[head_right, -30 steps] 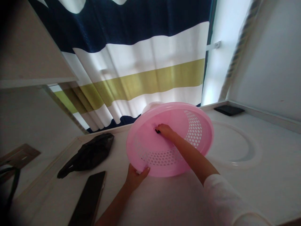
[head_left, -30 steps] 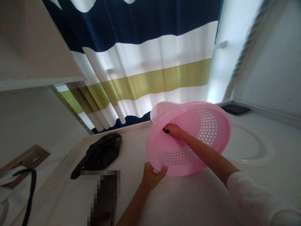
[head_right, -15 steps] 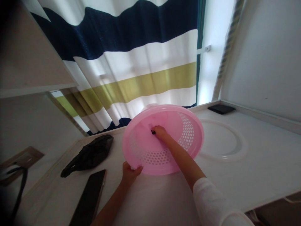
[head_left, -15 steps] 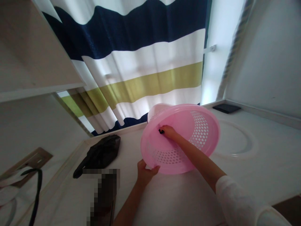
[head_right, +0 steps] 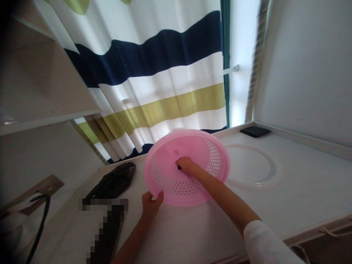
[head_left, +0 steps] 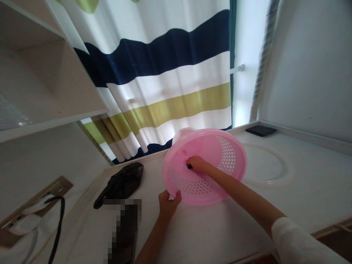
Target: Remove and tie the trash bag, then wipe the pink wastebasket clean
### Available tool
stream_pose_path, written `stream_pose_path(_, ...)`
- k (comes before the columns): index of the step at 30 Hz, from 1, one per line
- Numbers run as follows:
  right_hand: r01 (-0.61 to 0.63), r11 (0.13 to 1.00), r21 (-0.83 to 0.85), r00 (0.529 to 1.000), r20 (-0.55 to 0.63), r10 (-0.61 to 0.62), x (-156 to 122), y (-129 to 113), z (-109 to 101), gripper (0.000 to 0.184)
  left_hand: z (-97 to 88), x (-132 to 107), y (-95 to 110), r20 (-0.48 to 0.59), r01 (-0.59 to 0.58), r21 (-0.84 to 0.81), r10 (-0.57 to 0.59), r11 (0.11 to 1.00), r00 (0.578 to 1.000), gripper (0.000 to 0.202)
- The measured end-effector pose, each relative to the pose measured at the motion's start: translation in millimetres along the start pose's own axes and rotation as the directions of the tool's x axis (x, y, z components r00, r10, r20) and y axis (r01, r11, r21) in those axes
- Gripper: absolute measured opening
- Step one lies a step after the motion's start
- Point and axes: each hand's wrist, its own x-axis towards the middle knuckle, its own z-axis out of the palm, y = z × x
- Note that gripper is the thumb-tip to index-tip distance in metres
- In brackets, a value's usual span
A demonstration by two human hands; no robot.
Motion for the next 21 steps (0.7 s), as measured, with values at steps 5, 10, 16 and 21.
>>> stream_pose_path(5, 0.144, 0.986, -0.078, 0.988, 0.058, -0.14, -44, -6, -9, 0.018, -1.2, -3, -3, 0.021, 0.052, -0.032, -0.051, 0.998, 0.998, 0.023)
stream_pose_path(10, 0.146, 0.986, -0.083, 0.989, 0.043, -0.143, -60, -12, -15, 0.021, -1.5, -5, -2, 0.033, 0.097, -0.08, -0.095, 0.992, 0.995, 0.019)
stream_pose_path(16, 0.109, 0.989, -0.102, 0.987, 0.131, -0.096, -45, -27, -20, 0.027, 6.1, -7, 15, -0.087, 0.17, -0.287, -0.202, 0.943, 0.975, 0.064)
stream_pose_path(21, 0.074, 0.995, -0.063, 0.99, 0.126, -0.065, -36, -40, -18, 0.028, 6.9, -2, 18, -0.015, 0.25, -0.416, -0.282, 0.874, 0.959, 0.069)
